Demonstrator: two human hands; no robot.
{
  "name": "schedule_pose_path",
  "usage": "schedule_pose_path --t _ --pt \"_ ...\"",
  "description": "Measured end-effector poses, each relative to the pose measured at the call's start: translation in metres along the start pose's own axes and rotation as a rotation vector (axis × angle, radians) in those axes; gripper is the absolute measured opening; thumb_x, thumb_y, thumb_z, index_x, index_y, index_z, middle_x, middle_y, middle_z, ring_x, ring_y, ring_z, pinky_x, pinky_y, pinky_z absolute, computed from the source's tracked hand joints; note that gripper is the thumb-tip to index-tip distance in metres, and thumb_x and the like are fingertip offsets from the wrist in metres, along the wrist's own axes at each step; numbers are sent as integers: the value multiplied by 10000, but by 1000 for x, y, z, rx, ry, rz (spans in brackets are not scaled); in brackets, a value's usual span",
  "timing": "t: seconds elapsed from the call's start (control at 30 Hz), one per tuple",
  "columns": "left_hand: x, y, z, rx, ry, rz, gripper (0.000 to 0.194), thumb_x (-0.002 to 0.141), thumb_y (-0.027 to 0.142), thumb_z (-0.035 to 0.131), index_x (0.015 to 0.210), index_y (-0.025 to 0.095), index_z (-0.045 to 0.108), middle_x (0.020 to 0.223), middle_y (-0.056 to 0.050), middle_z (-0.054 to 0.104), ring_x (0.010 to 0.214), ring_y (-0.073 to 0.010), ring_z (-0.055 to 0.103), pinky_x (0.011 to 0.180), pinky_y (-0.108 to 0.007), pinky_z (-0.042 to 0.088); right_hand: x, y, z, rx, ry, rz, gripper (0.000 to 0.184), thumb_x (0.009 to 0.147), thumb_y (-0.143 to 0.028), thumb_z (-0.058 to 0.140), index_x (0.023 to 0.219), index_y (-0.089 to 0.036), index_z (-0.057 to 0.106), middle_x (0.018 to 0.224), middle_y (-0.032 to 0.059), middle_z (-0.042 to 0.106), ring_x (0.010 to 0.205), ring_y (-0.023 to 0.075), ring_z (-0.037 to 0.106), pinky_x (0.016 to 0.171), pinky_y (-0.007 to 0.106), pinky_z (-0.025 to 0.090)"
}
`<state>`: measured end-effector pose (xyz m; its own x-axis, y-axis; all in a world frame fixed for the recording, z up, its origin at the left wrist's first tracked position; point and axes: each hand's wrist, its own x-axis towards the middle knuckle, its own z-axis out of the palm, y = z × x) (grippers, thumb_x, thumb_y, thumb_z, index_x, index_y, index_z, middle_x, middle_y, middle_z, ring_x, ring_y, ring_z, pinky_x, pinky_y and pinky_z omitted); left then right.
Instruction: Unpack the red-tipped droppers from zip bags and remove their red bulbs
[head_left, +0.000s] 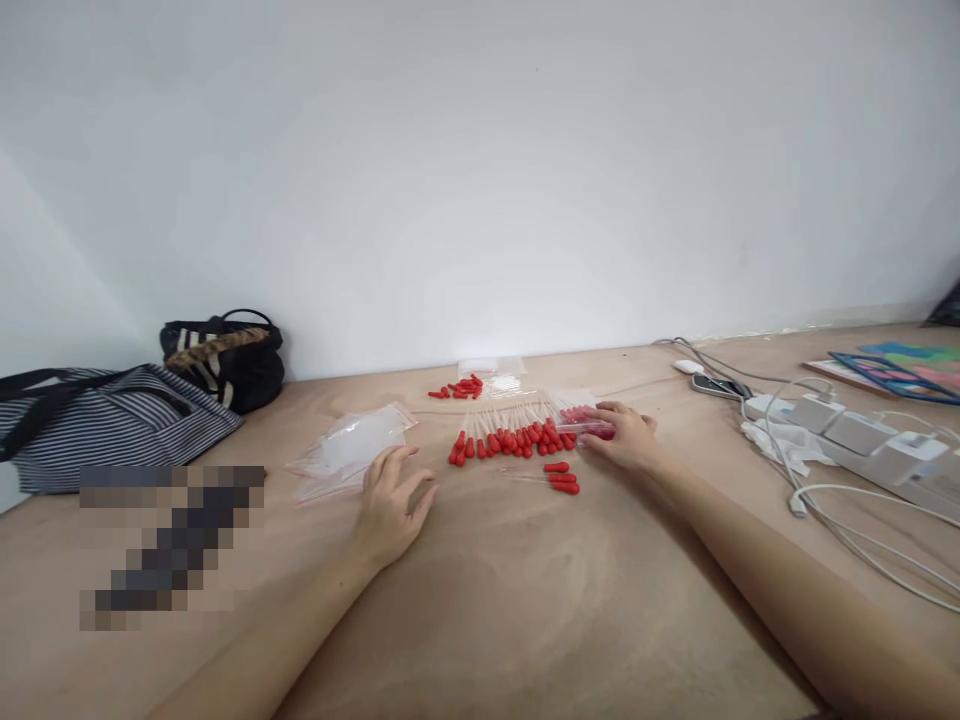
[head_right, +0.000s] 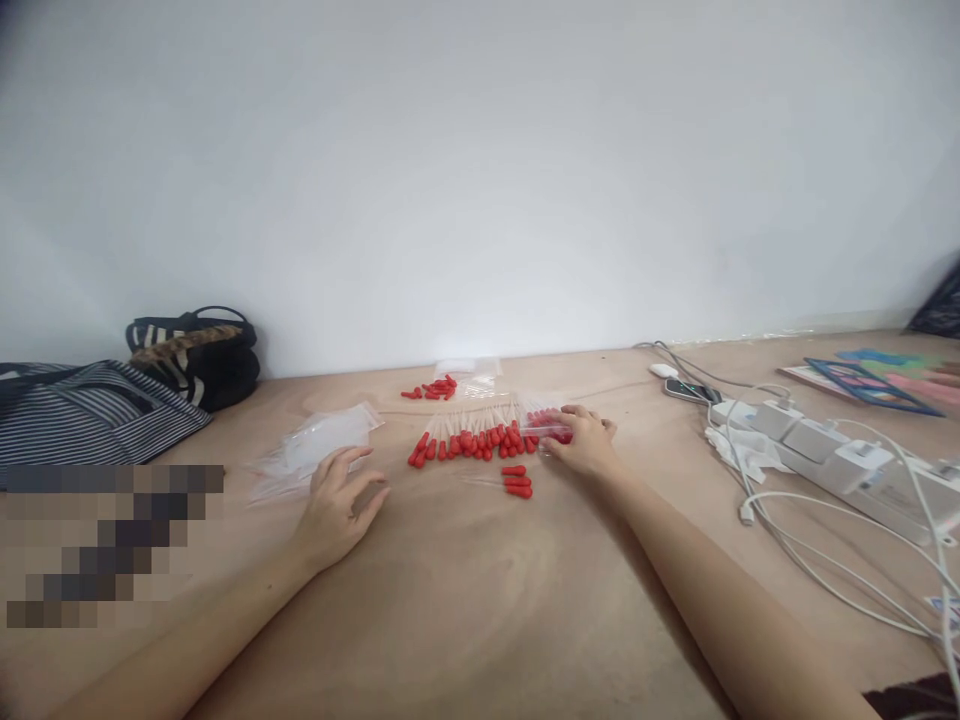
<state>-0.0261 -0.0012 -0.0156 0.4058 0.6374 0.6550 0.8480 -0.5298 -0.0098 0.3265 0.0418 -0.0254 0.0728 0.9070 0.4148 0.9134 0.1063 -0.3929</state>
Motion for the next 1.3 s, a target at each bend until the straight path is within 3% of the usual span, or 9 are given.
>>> schedule_pose_path --t 0.1,0.27,0.5,0.73,0.87,0.93,1.0,1.1,1.3 --pt "1 2 0 -25 -13 11 143 784 226 478 759 198 616 1075 -100 502 1041 -258 430 890 -423 375 1 1 10 52 -29 16 263 696 -316 547 936 -268 642 1045 40 567 916 206 538 793 348 355" --pt "1 -1 1 -47 -25 21 153 791 218 470 748 188 614 1047 -101 508 1023 -252 436 868 -415 394 6 -3 21 112 90 122 100 702 -242 522 682 -202 611 817 46 606 726 172 557 658 282 366" --pt "1 -2 2 -67 -25 48 148 796 212 470 739 187 604 1031 -91 507 1014 -243 439 864 -419 396 11 5 11 168 371 342 243 849 -341 313 889 -159 469 757 86 596 698 207 564 588 298 370" --pt "3 -3 2 -79 83 47 212 779 220 507 986 181 535 1029 -99 526 1005 -243 460 877 -410 383 -5 -32 -7 721 518 16 207 825 -407 424 821 -205 381 718 16 562 620 145 569 563 271 432" --pt "8 3 -10 -147 222 81 342 792 243 508 1119 173 433 1038 -101 523 1023 -240 451 907 -417 353 -35 -76 -6 896 343 -113 148 834 -344 445 806 -210 386 651 -17 531 582 118 545 545 242 436" --pt "10 3 -19 -260 220 100 321 841 289 425 1142 179 418 1069 -104 513 1040 -237 447 913 -412 345 -50 -93 0 930 198 -156 124 843 -316 436 794 -209 397 631 -23 521 549 104 520 511 221 419" --pt "10 1 -29 -439 114 102 363 884 388 289 1151 184 425 1065 -100 529 1021 -230 472 897 -392 359 -63 -106 7 932 93 -193 106 851 -292 420 791 -207 404 631 -21 521 556 102 521 507 212 416" --pt "9 -2 -38 -693 -168 109 539 873 521 134 1102 192 494 983 -81 588 932 -216 536 842 -355 400 -73 -114 17 862 4 -305 56 849 -229 411 799 -205 415 661 -10 550 610 110 549 548 215 428" --pt "5 17 -36 -686 -524 213 432 756 439 539 1128 224 500 1168 -78 521 1056 -222 493 903 -344 393 -73 -111 25 649 -149 -731 134 837 -116 378 847 -200 482 872 42 623 822 131 572 700 250 436"
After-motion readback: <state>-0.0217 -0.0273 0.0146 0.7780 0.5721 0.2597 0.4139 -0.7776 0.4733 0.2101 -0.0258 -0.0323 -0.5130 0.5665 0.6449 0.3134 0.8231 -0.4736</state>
